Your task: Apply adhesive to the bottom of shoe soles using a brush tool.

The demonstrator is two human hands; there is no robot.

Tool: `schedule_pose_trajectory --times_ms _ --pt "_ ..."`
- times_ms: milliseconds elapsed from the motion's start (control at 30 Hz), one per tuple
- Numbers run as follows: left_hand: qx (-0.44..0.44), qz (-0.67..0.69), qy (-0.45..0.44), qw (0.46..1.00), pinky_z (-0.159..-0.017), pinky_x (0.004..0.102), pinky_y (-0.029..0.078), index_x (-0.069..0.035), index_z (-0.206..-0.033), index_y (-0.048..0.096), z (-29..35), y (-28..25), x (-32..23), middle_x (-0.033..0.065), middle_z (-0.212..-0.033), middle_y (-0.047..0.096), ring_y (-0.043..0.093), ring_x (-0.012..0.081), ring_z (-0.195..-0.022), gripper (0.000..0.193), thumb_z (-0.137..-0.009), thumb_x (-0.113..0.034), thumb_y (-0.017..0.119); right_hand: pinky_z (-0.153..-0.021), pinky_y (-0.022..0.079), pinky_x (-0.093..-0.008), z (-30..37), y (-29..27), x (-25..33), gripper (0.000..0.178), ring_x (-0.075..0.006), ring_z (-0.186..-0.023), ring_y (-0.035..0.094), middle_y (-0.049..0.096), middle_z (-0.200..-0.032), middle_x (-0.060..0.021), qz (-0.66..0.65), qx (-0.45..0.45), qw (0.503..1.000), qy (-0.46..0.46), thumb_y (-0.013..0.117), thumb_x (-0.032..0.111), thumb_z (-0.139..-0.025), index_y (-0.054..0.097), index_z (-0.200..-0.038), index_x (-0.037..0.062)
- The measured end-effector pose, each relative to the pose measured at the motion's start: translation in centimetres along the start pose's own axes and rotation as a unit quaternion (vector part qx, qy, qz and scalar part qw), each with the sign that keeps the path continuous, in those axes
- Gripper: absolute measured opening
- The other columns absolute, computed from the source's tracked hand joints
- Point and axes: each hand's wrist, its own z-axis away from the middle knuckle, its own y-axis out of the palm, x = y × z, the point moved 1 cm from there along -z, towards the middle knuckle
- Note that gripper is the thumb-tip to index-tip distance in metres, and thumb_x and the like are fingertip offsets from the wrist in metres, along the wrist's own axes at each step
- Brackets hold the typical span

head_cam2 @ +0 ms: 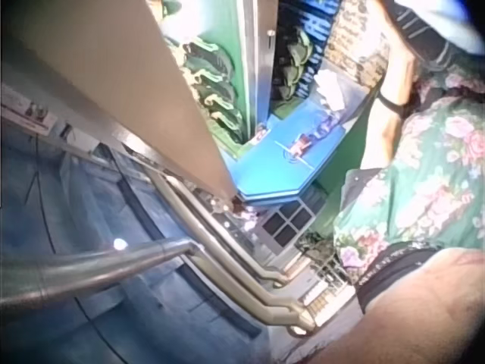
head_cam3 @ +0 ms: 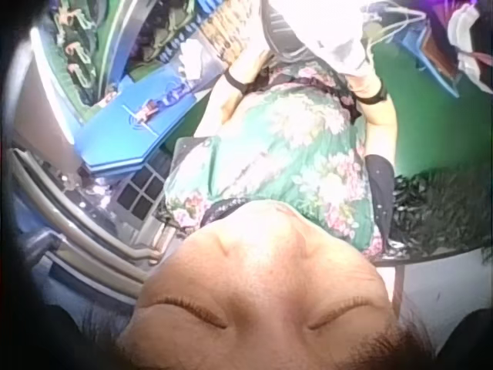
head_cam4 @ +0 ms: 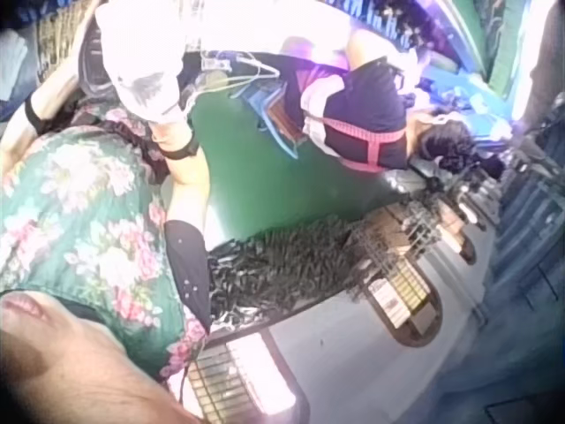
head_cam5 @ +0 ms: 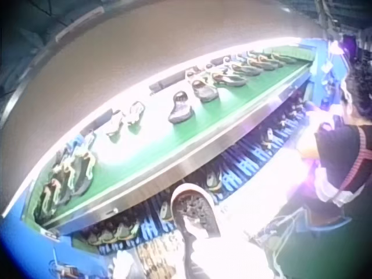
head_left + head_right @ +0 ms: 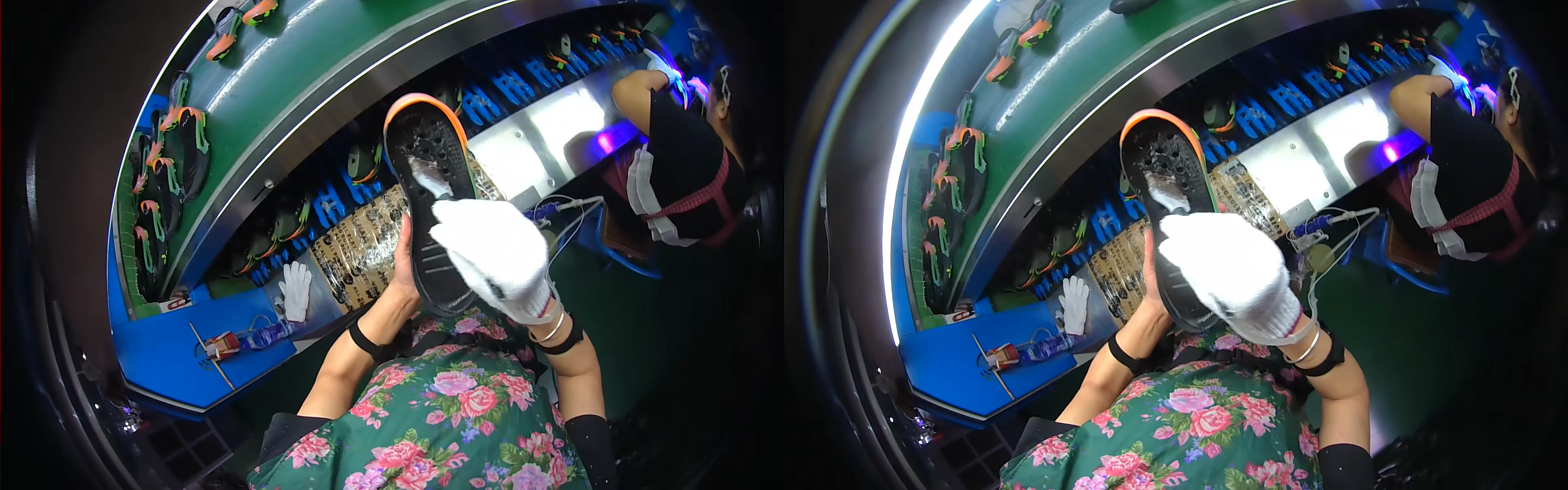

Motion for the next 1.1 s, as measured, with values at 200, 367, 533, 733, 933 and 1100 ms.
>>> schedule_pose_trajectory --times_ms 200,367,533,733,933,1100 --pt "0.002 0.003 0.039 0.999 -0.116 0.0559 0.043 -0.006 -0.164 0.024 -0.8 0.3 -1.8 0.0138 -0.164 0.038 0.056 0.0375 -0.135 0.101 -0.097 -0.081 0.034 -0.086 0.059 -0.0381 -1.3 -0.4 0.1 0.026 -0.0288 -0.097 0.075 0.078 -0.109 -0.0154 -0.201 -0.043 0.976 0.067 0.078 -0.002 -0.08 0.079 -0.105 0.0055" --pt "0.08 0.008 0.027 0.996 -0.109 0.0613 0.048 -0.009 -0.165 0.023 -1.1 2.8 -2.0 0.0162 -0.163 0.039 0.053 0.0462 -0.136 0.102 -0.095 -0.082 0.037 -0.097 0.056 -0.0398 0.0 2.0 0.8 0.033 -0.0277 -0.108 0.073 0.077 -0.114 -0.012 -0.131 -0.003 0.99 0.06 0.077 -0.003 -0.081 0.079 -0.112 0.005" --pt "0.106 0.125 0.06 0.985 -0.101 0.0715 0.051 -0.011 -0.163 0.025 -1.2 3.9 -1.7 0.0147 -0.161 0.04 0.048 0.053 -0.137 0.099 -0.095 -0.081 0.04 -0.084 0.06 -0.0384 0.2 0.8 0.5 0.025 -0.0266 -0.094 0.076 0.079 -0.1 -0.0132 -0.249 -0.038 0.965 0.069 0.08 -0.004 -0.078 0.079 -0.102 0.0038" --pt "0.198 0.072 0.036 0.977 -0.1 0.0664 0.053 -0.017 -0.162 0.032 -2.4 3.5 -3.1 0.0337 -0.15 0.047 0.062 0.0504 -0.123 0.097 -0.093 -0.085 0.036 -0.088 0.059 -0.0389 0.5 1.8 0.8 0.026 -0.0289 -0.095 0.076 0.078 -0.106 -0.0131 -0.099 -0.003 0.994 -0.036 0.081 0.002 -0.079 0.08 -0.105 0.0069" --pt "0.128 0.115 0.065 0.983 -0.094 0.0674 0.056 -0.019 -0.162 0.03 -3.6 3.7 -3.6 0.0344 -0.147 0.051 0.064 0.0548 -0.116 0.099 -0.091 -0.087 0.039 -0.083 0.06 -0.0385 0.5 1.1 -1.4 0.024 -0.0289 -0.095 0.075 0.078 -0.106 -0.0127 -0.188 -0.034 0.982 0.015 0.08 -0.001 -0.078 0.08 -0.102 0.0071" --pt "0.237 0.128 0.0 0.963 -0.092 0.0664 0.057 -0.015 -0.163 0.028 -3.9 3.0 -4.3 0.0326 -0.149 0.05 0.064 0.0557 -0.115 0.104 -0.089 -0.086 0.045 -0.084 0.06 -0.0374 1.6 1.9 0.5 0.025 -0.0272 -0.095 0.075 0.079 -0.108 -0.0078 -0.222 0.029 0.975 -0.019 0.08 0.003 -0.081 0.08 -0.104 0.01"
